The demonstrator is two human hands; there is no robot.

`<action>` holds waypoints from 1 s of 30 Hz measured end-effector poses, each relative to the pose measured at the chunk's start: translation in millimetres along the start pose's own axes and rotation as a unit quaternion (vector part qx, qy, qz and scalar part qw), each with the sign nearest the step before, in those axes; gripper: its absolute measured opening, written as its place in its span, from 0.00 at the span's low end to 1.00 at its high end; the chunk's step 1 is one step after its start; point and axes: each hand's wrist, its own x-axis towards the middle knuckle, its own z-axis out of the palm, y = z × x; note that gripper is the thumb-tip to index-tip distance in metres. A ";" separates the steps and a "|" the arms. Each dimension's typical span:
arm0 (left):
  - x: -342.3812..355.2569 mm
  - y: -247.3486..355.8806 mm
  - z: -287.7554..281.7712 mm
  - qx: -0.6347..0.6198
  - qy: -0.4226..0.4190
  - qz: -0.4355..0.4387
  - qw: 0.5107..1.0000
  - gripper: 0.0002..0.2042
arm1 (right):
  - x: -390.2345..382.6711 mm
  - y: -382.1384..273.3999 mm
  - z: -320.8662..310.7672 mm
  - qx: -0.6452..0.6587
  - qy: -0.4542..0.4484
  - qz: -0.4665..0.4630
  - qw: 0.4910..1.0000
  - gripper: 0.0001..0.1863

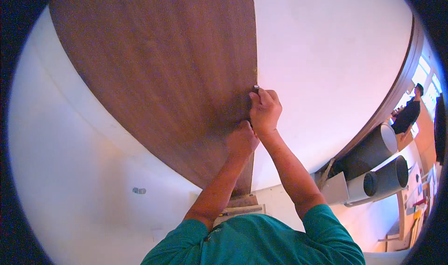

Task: The person uses a chisel to shave off small pieces of wood from the edge of a door.

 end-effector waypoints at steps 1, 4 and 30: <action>2.2 -3.1 2.1 0.002 0.003 -0.003 1.000 0.11 | -0.1 -1.4 0.9 0.004 -0.001 -0.001 1.000 0.07; 13.9 3.0 -2.6 0.024 0.012 0.058 0.998 0.11 | 1.9 5.5 -1.7 0.003 0.007 -0.008 1.000 0.08; 49.7 -0.6 -17.6 0.039 -0.075 0.142 0.986 0.14 | 29.3 1.2 -3.5 -0.001 -0.012 -0.030 0.999 0.07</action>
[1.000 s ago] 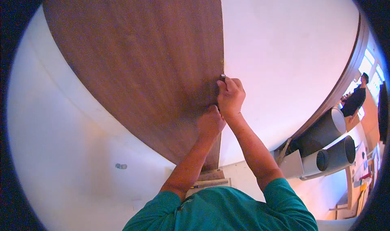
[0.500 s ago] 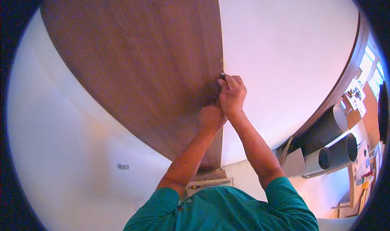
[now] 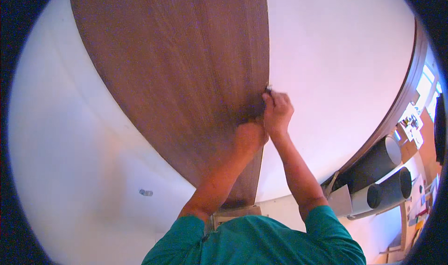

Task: The person uses a chisel to shave off small pieces of wood from the edge of a door.

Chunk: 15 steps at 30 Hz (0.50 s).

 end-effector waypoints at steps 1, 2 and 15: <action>-6.6 0.9 4.2 0.000 0.003 0.000 1.000 0.14 | -7.9 1.1 0.5 0.001 0.001 -0.003 1.000 0.07; -11.7 2.1 8.3 -0.007 0.035 -0.012 0.999 0.14 | -14.3 2.0 1.8 0.031 0.012 0.005 0.999 0.07; 20.6 14.3 -8.0 0.028 -0.011 0.001 1.000 0.11 | 31.3 -19.4 -5.8 0.048 0.038 -0.040 0.997 0.08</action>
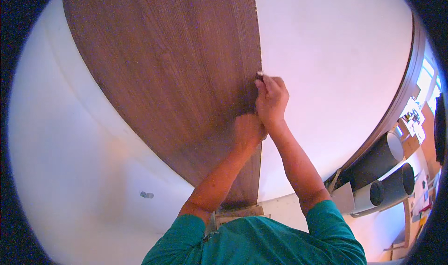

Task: The person uses a chisel to shave off small pieces of wood from the edge of a door.

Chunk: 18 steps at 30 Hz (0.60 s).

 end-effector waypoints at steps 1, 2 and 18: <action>5.2 3.3 -13.9 0.000 -0.003 0.000 1.000 0.11 | 9.2 -3.1 1.9 -0.001 -0.001 0.003 1.000 0.08; 10.4 7.2 -27.7 -0.037 0.029 -0.015 0.999 0.11 | 18.8 -6.1 4.5 -0.002 0.009 0.004 1.000 0.08; 20.7 16.9 -53.5 -0.041 0.097 -0.005 0.994 0.13 | 48.2 -16.1 0.0 0.013 -0.001 0.000 1.000 0.07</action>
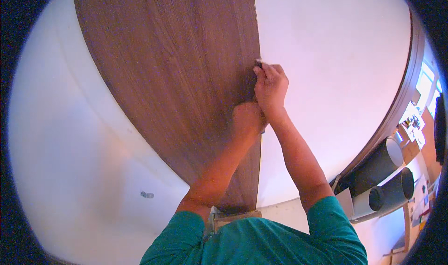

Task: The person uses a chisel to shave off small pieces of wood from the edge of a door.

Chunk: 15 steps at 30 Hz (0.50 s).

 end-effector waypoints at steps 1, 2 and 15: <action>-0.6 4.4 -4.0 0.000 -0.001 0.001 1.000 0.13 | 5.3 -1.7 -0.7 0.016 0.008 0.000 1.000 0.07; -1.3 8.2 -7.0 -0.005 0.000 -0.015 1.000 0.14 | 4.1 0.0 -2.9 -0.029 0.004 -0.008 1.000 0.07; 39.0 32.0 -53.4 0.039 0.067 -0.015 0.997 0.18 | 54.4 -19.1 -6.6 -0.012 0.013 -0.022 1.000 0.08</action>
